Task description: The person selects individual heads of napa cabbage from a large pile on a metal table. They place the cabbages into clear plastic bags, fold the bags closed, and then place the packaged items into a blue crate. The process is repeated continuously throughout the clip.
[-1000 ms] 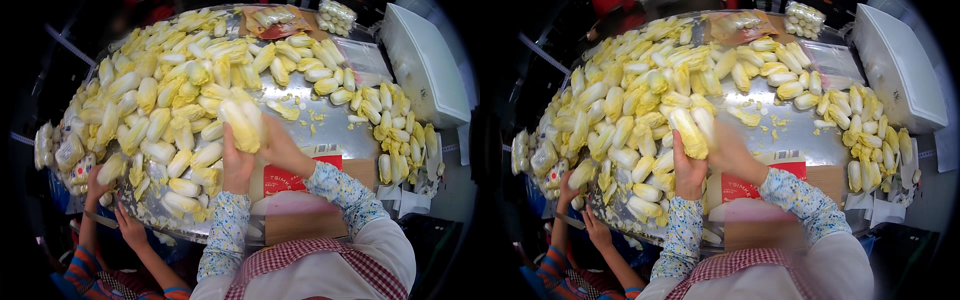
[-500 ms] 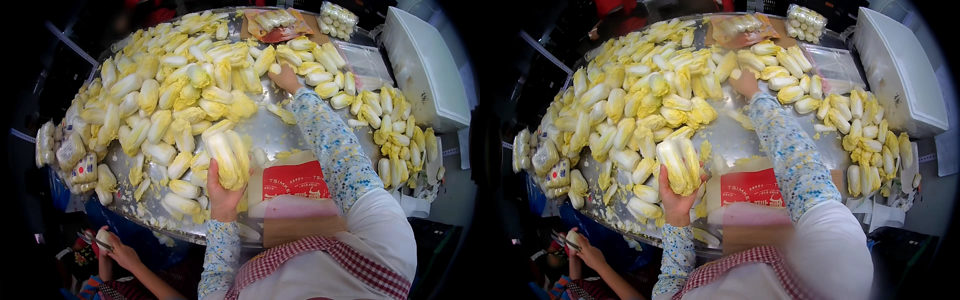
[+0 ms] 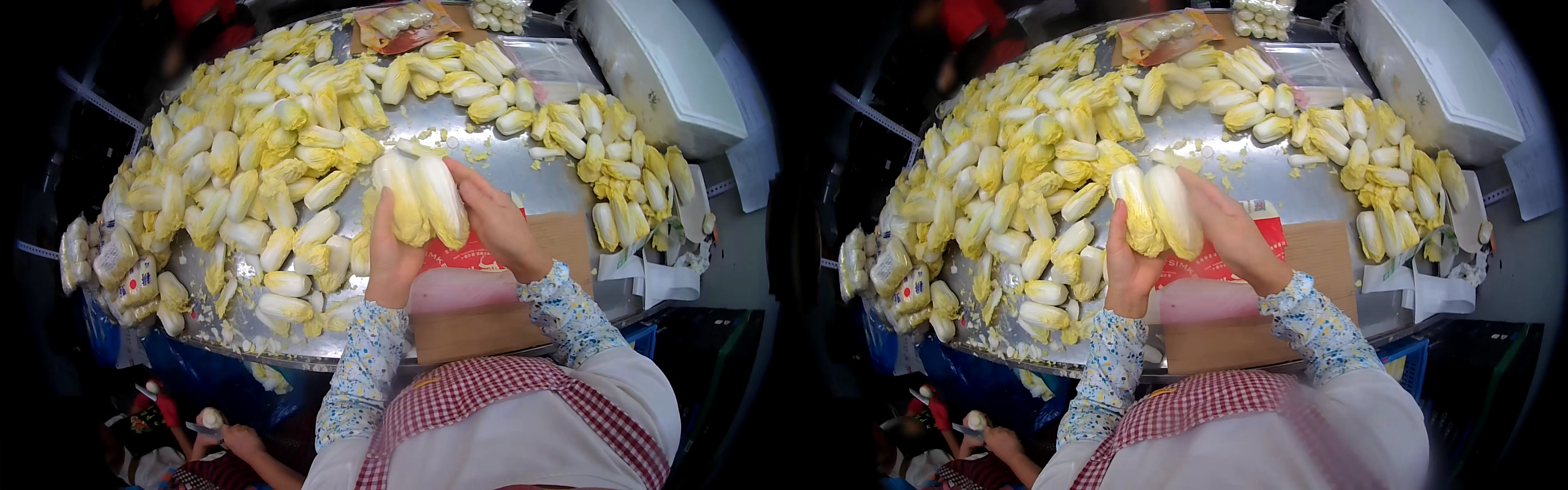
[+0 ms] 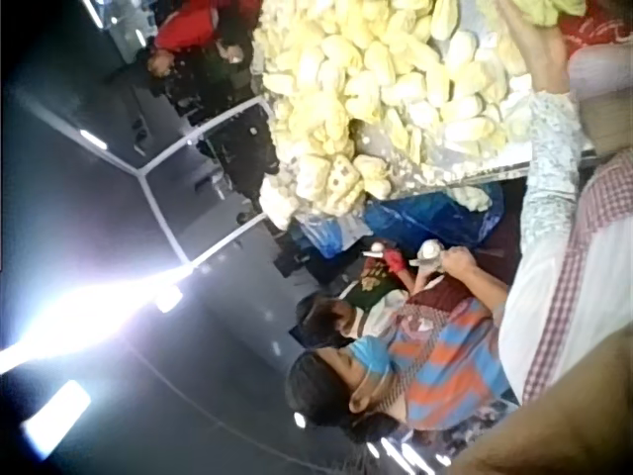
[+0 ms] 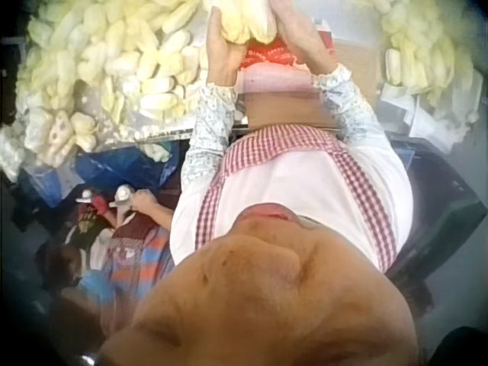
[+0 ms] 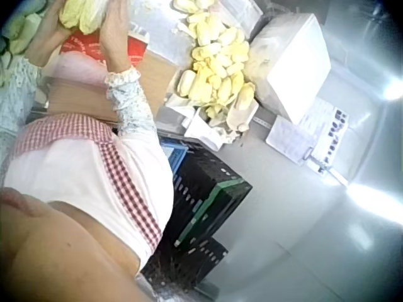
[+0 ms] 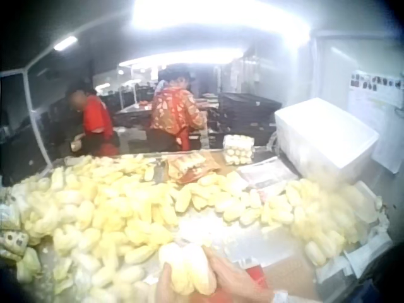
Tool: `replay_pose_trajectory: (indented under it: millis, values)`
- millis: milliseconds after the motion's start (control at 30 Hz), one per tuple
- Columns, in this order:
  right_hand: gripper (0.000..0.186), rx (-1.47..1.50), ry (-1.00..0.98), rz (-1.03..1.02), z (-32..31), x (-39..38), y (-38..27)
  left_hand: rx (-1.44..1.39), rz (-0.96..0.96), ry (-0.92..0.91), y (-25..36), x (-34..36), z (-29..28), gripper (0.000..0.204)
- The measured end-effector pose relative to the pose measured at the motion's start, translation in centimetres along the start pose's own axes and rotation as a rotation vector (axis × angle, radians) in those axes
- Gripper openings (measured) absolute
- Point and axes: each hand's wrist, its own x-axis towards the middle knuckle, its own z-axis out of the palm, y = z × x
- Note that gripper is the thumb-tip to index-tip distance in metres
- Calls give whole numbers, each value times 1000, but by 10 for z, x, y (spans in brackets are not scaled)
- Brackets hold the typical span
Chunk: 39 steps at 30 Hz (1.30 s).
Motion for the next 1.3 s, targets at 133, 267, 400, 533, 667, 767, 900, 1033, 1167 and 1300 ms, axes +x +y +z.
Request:
replay_pose_trajectory:
  millis: [133,267,400,533,667,767,900,1033,1167,1300]
  values:
    - [49,88,68,53,-11,-27,-4,-41,-136,-29,-13,-14,11,56]
    - [45,288,113,92,-16,-41,-7,4,-158,-39,-22,-25,22,55]
    - [42,425,47,89,-22,-59,-14,36,-147,-27,-32,-35,28,54]
    - [45,863,24,94,-50,-72,15,169,-101,-81,-45,-37,31,52]
    - [48,963,94,58,-62,-93,15,594,-38,-167,-55,-25,25,47]
    - [51,1012,103,9,-83,-112,13,1433,246,-313,-67,1,-1,46]
    - [52,979,260,-36,-104,-138,7,2051,312,-709,-85,5,-34,58]
    - [49,1071,164,-83,-130,-156,13,2373,204,-736,-93,-15,-7,67]
    - [42,893,305,-160,-133,-157,13,2158,463,-686,-105,-12,22,71]
    - [45,627,385,-254,-122,-157,12,1366,-110,-492,-126,-42,105,65]
